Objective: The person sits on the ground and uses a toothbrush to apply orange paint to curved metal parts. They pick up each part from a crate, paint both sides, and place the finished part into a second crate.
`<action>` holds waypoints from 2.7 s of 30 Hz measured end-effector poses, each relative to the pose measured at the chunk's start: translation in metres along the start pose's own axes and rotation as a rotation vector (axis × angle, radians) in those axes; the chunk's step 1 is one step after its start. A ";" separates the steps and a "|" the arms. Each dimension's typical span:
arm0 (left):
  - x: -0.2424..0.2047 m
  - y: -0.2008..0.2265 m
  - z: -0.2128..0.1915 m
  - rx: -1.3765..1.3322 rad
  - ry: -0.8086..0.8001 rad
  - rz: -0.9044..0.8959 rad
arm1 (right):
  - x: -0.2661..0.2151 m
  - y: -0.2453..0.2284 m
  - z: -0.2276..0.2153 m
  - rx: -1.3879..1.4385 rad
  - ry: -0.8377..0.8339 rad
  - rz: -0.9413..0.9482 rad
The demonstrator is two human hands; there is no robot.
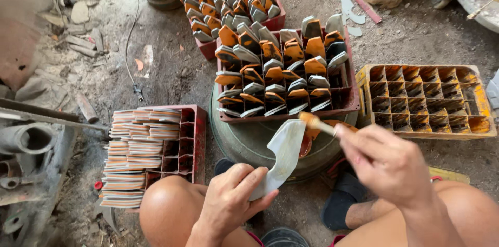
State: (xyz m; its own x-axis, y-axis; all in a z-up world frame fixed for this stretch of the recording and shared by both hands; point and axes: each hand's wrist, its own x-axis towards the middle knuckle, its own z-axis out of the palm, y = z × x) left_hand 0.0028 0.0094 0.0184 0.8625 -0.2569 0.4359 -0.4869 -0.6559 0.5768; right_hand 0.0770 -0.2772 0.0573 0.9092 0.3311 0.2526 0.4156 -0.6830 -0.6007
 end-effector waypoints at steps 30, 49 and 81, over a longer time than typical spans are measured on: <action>0.002 0.001 0.003 0.101 -0.046 -0.005 | -0.016 -0.033 0.040 0.042 -0.013 -0.062; 0.000 0.002 -0.002 0.071 -0.002 0.002 | -0.005 -0.022 0.022 0.262 0.083 0.081; -0.019 -0.012 0.025 0.157 0.085 -0.123 | -0.016 -0.038 0.031 -0.090 -0.231 -0.102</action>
State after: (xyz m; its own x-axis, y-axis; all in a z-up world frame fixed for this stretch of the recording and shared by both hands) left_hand -0.0039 0.0048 -0.0138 0.8962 -0.1118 0.4294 -0.3457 -0.7825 0.5178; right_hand 0.0459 -0.2360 0.0525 0.8369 0.5335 0.1225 0.5146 -0.6906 -0.5082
